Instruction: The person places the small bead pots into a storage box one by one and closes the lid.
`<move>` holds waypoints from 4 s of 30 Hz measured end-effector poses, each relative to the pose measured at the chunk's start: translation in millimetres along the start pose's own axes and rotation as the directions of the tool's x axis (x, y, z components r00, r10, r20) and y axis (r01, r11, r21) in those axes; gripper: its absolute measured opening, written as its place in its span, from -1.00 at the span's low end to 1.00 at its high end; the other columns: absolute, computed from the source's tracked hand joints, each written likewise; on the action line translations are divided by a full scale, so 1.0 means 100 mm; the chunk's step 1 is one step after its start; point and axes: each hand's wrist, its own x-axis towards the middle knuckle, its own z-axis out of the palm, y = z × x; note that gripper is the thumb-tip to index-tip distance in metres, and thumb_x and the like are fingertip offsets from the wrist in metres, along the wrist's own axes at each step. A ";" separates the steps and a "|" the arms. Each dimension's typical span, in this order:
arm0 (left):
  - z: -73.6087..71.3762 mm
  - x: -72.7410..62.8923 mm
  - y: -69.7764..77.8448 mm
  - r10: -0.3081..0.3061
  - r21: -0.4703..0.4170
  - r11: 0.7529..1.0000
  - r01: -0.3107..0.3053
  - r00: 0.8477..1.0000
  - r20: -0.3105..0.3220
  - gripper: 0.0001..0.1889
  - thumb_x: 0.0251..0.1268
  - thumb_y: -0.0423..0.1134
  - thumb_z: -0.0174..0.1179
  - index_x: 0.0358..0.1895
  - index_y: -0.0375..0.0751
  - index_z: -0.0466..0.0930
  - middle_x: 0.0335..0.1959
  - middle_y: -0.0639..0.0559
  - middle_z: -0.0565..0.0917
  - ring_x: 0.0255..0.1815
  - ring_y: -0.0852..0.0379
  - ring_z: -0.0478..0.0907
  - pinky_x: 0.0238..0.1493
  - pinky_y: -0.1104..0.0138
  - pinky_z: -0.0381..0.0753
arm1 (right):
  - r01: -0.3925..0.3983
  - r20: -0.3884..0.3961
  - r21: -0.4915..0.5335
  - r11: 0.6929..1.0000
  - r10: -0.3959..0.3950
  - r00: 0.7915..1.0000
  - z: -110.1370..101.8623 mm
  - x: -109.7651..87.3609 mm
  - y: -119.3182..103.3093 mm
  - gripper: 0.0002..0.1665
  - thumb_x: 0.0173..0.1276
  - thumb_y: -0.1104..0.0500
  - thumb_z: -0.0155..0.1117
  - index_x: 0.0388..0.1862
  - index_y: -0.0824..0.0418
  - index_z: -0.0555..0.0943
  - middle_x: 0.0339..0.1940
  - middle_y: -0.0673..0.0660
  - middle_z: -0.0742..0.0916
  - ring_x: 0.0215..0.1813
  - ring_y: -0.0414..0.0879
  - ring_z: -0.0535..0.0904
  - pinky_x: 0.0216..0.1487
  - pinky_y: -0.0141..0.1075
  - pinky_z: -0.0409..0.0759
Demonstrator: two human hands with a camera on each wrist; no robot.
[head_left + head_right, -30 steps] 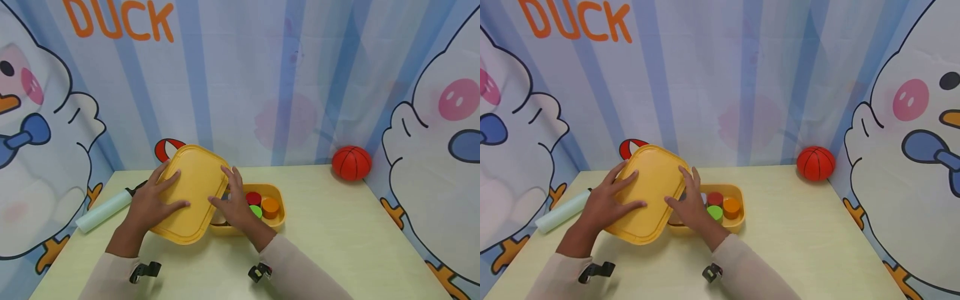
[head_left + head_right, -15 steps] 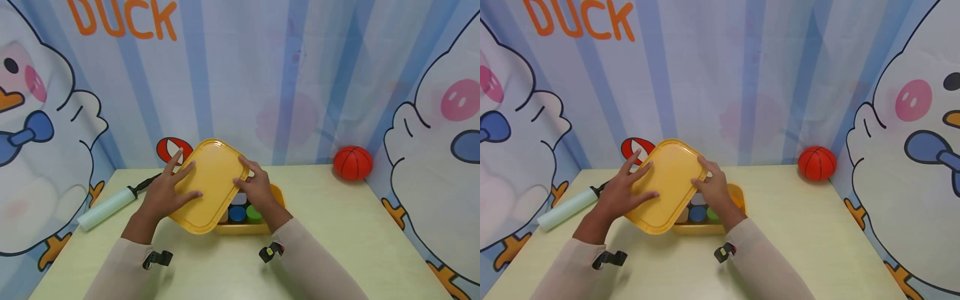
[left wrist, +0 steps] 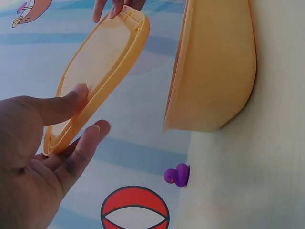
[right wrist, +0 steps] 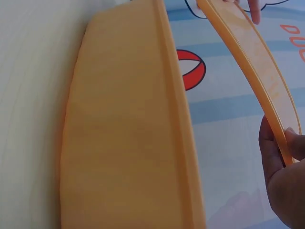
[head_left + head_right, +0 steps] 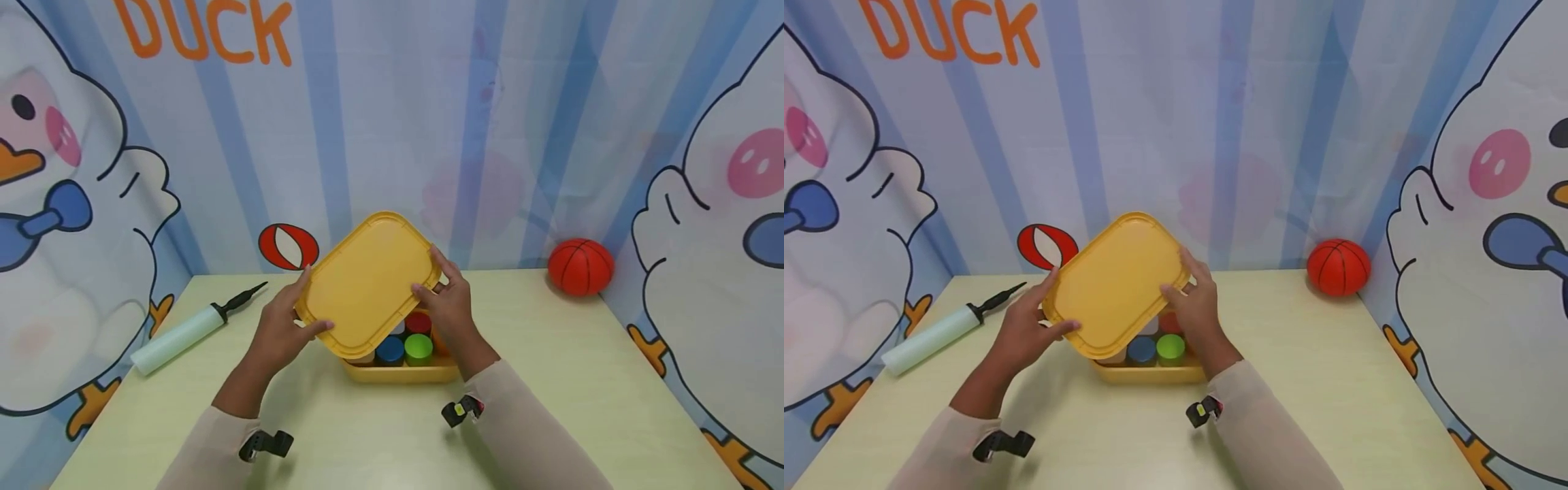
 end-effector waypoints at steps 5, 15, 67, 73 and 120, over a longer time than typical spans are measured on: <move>0.05 0.07 0.05 0.062 0.080 0.995 -0.057 0.996 -0.060 0.14 0.29 -0.27 0.59 0.82 0.05 0.03 0.70 -0.25 0.38 0.58 -0.29 0.48 0.31 -0.09 0.77 | 0.020 0.050 -0.217 0.976 -0.010 0.999 -0.06 0.01 -0.03 0.27 0.55 0.46 0.34 0.85 -0.40 -0.09 0.88 0.09 0.05 0.49 0.34 0.63 -0.01 -0.06 0.88; 0.05 0.15 0.30 0.145 0.208 0.973 -0.104 0.970 -0.194 0.07 0.32 -0.39 0.54 0.80 0.00 0.10 0.74 -0.10 0.37 0.70 -0.18 0.39 0.57 -0.09 0.55 | 0.067 0.044 -0.535 0.842 -0.051 0.998 -0.13 0.01 -0.20 0.14 0.61 -0.20 0.35 0.87 0.00 -0.09 0.78 0.25 0.35 0.78 0.25 0.26 0.76 0.28 0.22; 0.68 -0.29 0.33 -0.082 -0.203 0.976 0.075 0.996 -0.025 -0.26 0.32 -0.27 0.55 0.56 -0.14 0.50 0.85 -0.11 0.08 0.83 -0.30 0.10 0.65 -0.15 0.38 | 0.007 0.451 -0.555 0.832 0.293 0.843 -1.38 -0.12 0.08 0.52 0.19 -0.02 0.75 0.87 0.15 -0.07 0.90 0.25 -0.01 0.84 0.50 -0.20 0.74 0.48 -0.15; 0.78 -0.40 0.30 -0.027 -0.168 0.986 0.022 0.999 -0.030 -0.25 0.30 -0.28 0.55 0.56 -0.21 0.52 0.82 -0.26 0.11 0.76 -0.37 0.23 0.59 -0.21 0.44 | 0.044 0.474 -0.583 0.811 0.296 0.829 -1.41 -0.20 0.12 0.54 0.18 0.00 0.77 0.87 0.15 -0.10 0.90 0.27 -0.05 0.86 0.44 -0.29 0.74 0.49 -0.19; 0.81 -0.47 0.07 -0.077 0.266 0.964 0.021 0.976 0.203 -0.20 0.67 0.26 0.10 0.76 -0.09 0.23 0.83 -0.17 0.13 0.79 -0.54 0.00 0.46 -0.78 -0.37 | 0.075 0.477 -0.665 0.743 0.345 0.808 -1.31 -0.35 0.25 0.47 0.33 -0.15 0.62 0.86 0.25 -0.16 0.89 0.32 -0.16 0.87 0.39 -0.33 0.75 0.49 -0.21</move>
